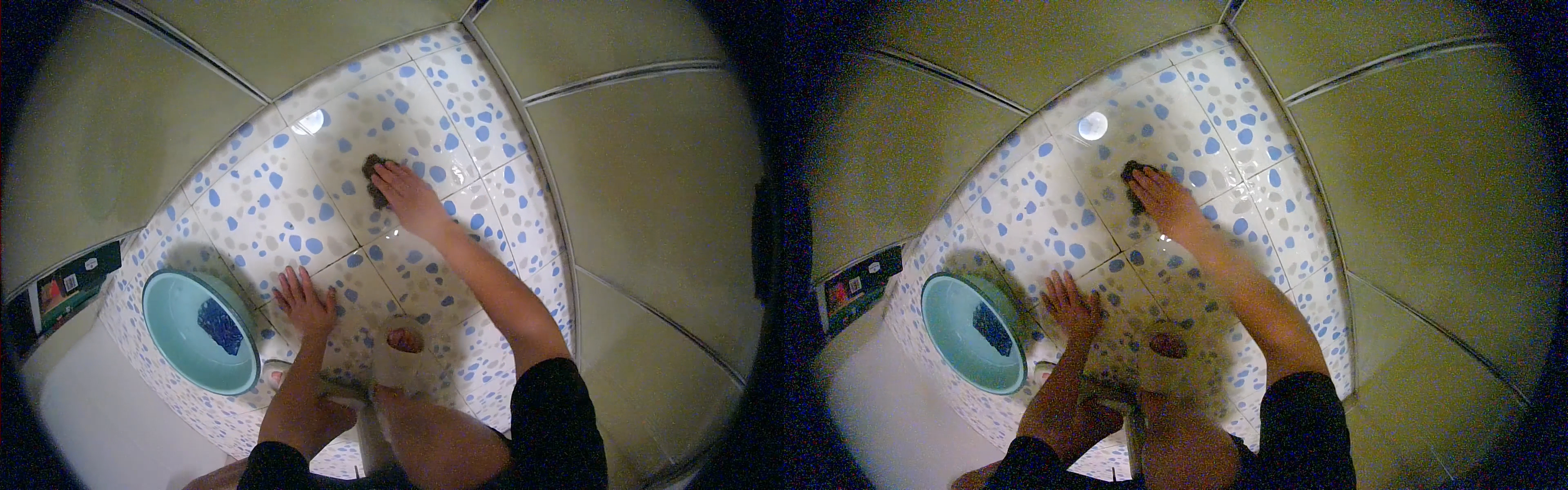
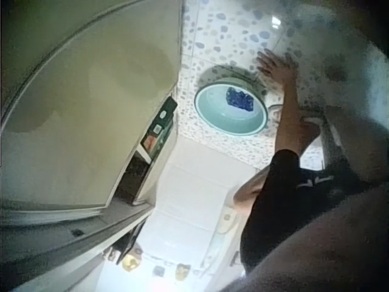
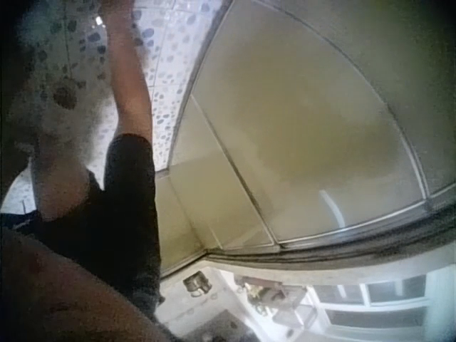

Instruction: The person scrubs the floor tiles with a brush, repeatedly moving the brush back and forth and dipping it into a bucket of water.

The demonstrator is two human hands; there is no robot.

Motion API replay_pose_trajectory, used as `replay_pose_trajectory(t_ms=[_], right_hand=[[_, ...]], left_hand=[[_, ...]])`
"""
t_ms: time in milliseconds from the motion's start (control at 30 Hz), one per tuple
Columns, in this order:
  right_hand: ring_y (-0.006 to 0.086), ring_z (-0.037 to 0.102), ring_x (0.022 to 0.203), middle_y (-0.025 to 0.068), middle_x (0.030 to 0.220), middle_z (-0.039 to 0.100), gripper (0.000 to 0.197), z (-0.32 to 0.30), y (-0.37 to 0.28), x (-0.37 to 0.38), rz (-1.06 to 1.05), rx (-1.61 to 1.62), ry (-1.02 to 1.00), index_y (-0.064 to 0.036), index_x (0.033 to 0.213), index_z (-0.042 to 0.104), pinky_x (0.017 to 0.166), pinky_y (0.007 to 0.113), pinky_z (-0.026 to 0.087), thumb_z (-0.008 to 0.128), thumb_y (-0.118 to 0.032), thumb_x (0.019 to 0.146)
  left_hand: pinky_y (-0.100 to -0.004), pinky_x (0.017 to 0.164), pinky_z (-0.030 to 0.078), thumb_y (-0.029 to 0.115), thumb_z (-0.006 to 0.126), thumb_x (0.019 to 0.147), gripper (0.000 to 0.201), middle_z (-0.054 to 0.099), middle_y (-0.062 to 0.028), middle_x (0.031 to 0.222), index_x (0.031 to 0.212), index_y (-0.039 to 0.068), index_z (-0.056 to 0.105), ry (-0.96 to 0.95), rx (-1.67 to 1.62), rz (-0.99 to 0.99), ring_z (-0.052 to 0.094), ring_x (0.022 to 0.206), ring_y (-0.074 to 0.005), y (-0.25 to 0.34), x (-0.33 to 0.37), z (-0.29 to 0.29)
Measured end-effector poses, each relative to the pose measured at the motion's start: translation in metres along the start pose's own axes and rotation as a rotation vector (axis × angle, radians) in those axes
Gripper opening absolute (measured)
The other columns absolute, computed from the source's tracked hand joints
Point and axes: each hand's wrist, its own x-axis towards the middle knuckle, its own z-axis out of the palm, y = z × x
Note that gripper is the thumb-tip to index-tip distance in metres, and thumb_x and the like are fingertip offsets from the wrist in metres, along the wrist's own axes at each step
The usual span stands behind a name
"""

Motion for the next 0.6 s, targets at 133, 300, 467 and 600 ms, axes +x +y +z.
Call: replay_pose_trajectory(t_ms=[133,300,467,600], right_hand=[[0.037,0.051,0.128,0.0205,0.139,0.054,0.048,-0.046,0.096,0.0,0.261,-0.136,0.223,-0.0015,0.132,0.056,0.112,0.046,0.038,0.052,0.002,0.084],[0.0393,0.055,0.119,0.0202,0.133,0.057,0.045,-0.076,0.152,0.016,0.623,-0.521,0.326,-0.0017,0.13,0.058,0.105,0.047,0.042,0.056,-0.005,0.086],[0.0376,0.056,0.119,0.022,0.129,0.058,0.039,-0.006,0.057,0.077,0.174,-0.125,0.187,-0.003,0.122,0.059,0.105,0.048,0.042,0.055,-0.005,0.084],[0.0332,0.052,0.128,0.0161,0.133,0.059,0.047,-0.013,0.025,0.066,-0.163,-0.136,0.017,-0.005,0.128,0.06,0.112,0.044,0.039,0.056,-0.003,0.082]], left_hand=[[-0.0626,0.12,0.009,0.051,0.052,0.093,0.078,0.022,-0.0203,0.162,0.154,0.007,0.031,0.017,0.006,0.021,0.016,0.151,-0.0404,0.007,0.002,0.008],[-0.0623,0.12,0.007,0.048,0.053,0.092,0.079,0.021,-0.0202,0.163,0.154,0.006,0.03,-0.007,-0.08,0.009,0.015,0.151,-0.0402,0.014,0.005,-0.002],[-0.062,0.12,0.007,0.045,0.055,0.091,0.08,0.021,-0.0206,0.163,0.155,0.005,0.028,-0.018,-0.063,0.004,0.014,0.151,-0.0407,0.009,0.002,0.003],[-0.0626,0.12,0.007,0.046,0.055,0.091,0.08,0.021,-0.0213,0.162,0.155,0.005,0.028,-0.067,-0.062,-0.004,0.013,0.151,-0.0415,0.003,-0.002,-0.007]])
